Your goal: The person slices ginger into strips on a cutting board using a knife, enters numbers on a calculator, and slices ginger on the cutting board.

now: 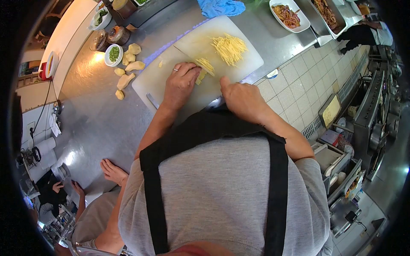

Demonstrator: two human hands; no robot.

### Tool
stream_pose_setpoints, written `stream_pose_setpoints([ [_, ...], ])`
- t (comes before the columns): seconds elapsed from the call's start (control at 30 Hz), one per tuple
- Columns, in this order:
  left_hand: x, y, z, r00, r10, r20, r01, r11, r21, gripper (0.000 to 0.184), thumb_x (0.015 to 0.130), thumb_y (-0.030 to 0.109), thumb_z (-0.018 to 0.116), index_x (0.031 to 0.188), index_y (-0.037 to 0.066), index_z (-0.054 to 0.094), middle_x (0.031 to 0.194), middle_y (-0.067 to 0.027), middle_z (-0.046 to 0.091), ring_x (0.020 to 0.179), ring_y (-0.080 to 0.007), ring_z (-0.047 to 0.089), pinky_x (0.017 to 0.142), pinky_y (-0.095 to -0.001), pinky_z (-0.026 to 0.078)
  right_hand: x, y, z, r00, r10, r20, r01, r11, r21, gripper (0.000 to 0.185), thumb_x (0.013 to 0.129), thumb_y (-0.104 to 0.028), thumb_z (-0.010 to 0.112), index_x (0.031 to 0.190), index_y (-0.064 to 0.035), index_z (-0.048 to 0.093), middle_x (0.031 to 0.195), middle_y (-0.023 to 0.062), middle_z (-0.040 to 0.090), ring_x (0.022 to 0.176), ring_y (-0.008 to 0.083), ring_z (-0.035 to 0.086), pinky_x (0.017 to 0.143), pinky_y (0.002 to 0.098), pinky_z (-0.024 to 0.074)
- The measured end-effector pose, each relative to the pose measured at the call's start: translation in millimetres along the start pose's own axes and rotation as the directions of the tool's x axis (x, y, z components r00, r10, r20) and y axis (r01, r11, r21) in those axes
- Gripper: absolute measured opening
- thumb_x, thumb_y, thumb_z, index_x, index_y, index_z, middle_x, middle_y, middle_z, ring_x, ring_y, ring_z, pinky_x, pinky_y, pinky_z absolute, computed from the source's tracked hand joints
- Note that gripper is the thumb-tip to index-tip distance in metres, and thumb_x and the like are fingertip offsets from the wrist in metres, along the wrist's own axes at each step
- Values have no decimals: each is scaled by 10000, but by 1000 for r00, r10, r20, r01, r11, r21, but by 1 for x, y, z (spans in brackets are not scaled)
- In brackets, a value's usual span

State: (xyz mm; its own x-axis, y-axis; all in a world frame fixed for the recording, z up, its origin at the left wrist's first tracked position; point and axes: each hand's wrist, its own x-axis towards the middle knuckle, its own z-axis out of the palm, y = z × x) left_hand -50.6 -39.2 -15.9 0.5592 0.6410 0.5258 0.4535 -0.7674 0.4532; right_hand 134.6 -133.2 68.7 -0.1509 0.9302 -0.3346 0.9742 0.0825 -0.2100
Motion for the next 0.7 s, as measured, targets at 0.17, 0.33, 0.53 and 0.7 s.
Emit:
stream_pose_setpoints([
  [0.17,1,1,0,1000,-19,-14,19,1000,-10,146,776,31,704,922,44,717,945,-59,664,925,-246,617,792,-345,521,14,13,37,989,-25,-149,29,999,26,193,971,-223,499,999,-51,416,666,175,647,627,389,652,544,509,507],
  [0.33,1,-1,1,1000,-17,-9,16,999,-32,135,776,34,707,911,41,713,940,-57,665,913,-243,619,788,-341,520,3,5,9,996,-26,-85,30,999,41,188,973,-222,492,997,-51,418,668,180,646,623,392,648,545,511,505],
  [0.53,2,-1,1,1000,0,-29,-1,999,-34,140,775,28,707,914,42,712,940,-58,668,903,-242,623,784,-340,521,19,4,26,995,2,-105,6,997,77,138,950,-164,466,954,-29,443,677,192,655,660,389,671,569,509,523],
  [0.7,0,0,1,999,-17,-27,16,999,-39,144,777,26,705,919,46,712,946,-57,669,915,-241,622,790,-342,520,5,4,14,997,-18,-74,21,999,41,165,962,-190,487,988,-39,425,672,187,652,627,391,654,551,518,504],
])
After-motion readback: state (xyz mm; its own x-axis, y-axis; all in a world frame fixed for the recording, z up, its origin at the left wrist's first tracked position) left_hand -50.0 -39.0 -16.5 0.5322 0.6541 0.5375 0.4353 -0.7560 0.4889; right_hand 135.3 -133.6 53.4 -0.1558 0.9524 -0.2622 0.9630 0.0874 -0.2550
